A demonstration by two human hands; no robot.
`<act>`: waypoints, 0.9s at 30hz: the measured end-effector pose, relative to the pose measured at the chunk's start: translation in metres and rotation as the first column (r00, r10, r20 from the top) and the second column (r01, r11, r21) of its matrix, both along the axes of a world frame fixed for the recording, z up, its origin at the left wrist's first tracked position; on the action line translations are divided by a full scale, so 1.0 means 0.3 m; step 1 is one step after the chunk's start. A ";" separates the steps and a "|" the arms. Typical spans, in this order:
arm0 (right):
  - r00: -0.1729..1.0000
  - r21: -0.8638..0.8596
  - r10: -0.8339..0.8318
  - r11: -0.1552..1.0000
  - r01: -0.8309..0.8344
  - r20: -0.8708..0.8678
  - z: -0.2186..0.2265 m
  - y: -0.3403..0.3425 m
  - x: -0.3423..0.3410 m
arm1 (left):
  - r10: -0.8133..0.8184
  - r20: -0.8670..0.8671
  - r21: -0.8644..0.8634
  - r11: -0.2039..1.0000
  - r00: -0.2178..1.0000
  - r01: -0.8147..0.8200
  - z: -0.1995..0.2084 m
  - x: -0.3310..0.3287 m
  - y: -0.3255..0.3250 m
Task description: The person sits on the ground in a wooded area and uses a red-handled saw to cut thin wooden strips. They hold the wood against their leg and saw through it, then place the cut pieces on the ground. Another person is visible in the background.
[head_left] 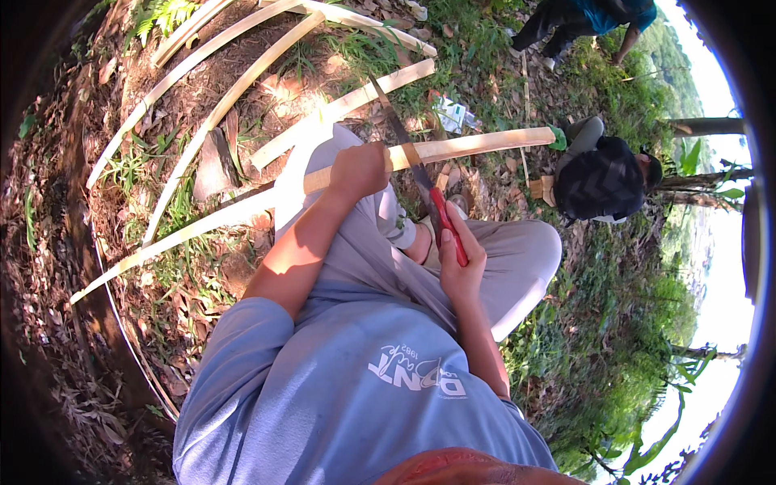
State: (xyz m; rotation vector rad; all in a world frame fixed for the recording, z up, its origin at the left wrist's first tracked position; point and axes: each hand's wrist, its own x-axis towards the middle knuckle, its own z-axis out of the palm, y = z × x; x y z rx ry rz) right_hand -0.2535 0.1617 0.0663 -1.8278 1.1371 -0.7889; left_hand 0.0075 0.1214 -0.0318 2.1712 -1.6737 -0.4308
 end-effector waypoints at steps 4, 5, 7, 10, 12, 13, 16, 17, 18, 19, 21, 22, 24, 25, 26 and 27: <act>0.995 0.155 -0.071 0.985 0.081 -0.069 0.096 0.148 -0.144 | 0.008 -0.022 0.024 1.000 1.000 -0.007 -0.011 0.016 -0.022; 0.992 0.163 -0.079 0.982 0.095 -0.103 0.138 0.187 -0.176 | 0.005 -0.028 0.032 0.999 1.000 -0.004 -0.008 0.010 -0.030; 0.984 0.136 -0.062 0.987 0.086 -0.167 0.205 0.252 -0.238 | -0.003 -0.023 0.037 0.999 1.000 0.004 -0.013 0.013 -0.032; 0.974 0.032 -0.031 0.999 0.040 -0.225 0.291 0.314 -0.291 | -0.009 -0.028 0.040 0.999 1.000 0.010 -0.001 0.020 -0.027; 0.979 -0.034 -0.065 0.998 0.059 -0.193 0.335 0.332 -0.306 | 0.015 -0.051 0.073 0.997 0.999 -0.011 0.030 0.023 -0.027; 0.983 -0.064 -0.106 0.993 0.097 -0.148 0.355 0.337 -0.313 | 0.031 -0.065 0.082 0.996 0.997 -0.026 0.035 0.020 -0.029; 0.969 -0.268 -0.243 0.932 0.246 0.043 0.364 0.309 -0.287 | 0.083 -0.109 0.098 0.993 0.991 -0.072 0.063 0.008 -0.029; 0.960 -0.297 -0.271 0.913 0.280 0.073 0.376 0.290 -0.275 | 0.095 -0.123 0.096 0.992 0.988 -0.083 0.082 0.008 -0.028; 0.947 -0.389 -0.318 0.867 0.311 0.048 0.367 0.262 -0.284 | 0.108 -0.137 0.094 0.991 0.985 -0.096 0.097 0.009 -0.024; 0.928 -0.477 -0.373 0.811 0.340 0.028 0.361 0.232 -0.292 | 0.103 -0.131 0.090 0.992 0.986 -0.091 0.104 0.013 -0.020; 0.932 -0.455 -0.344 0.815 0.358 0.116 0.327 0.164 -0.316 | 0.098 -0.125 0.078 0.993 0.987 -0.088 0.110 0.027 -0.006; 0.916 -0.398 -0.340 0.826 0.398 0.210 0.316 0.137 -0.304 | 0.092 -0.118 0.056 0.995 0.989 -0.086 0.117 0.031 -0.004; 0.852 -0.268 -0.352 0.841 0.469 0.388 0.315 0.086 -0.261 | 0.083 -0.104 0.025 0.996 0.991 -0.081 0.122 0.033 0.007; 0.813 -0.252 -0.399 0.810 0.529 0.425 0.319 0.057 -0.248 | 0.089 -0.114 0.027 0.996 0.989 -0.087 0.117 0.030 0.008; 0.783 -0.244 -0.428 0.785 0.569 0.451 0.328 0.031 -0.236 | 0.099 -0.121 0.029 0.995 0.988 -0.096 0.113 0.028 0.007; 0.752 -0.233 -0.457 0.759 0.608 0.476 0.338 0.007 -0.228 | 0.107 -0.129 0.031 0.994 0.986 -0.104 0.110 0.032 0.009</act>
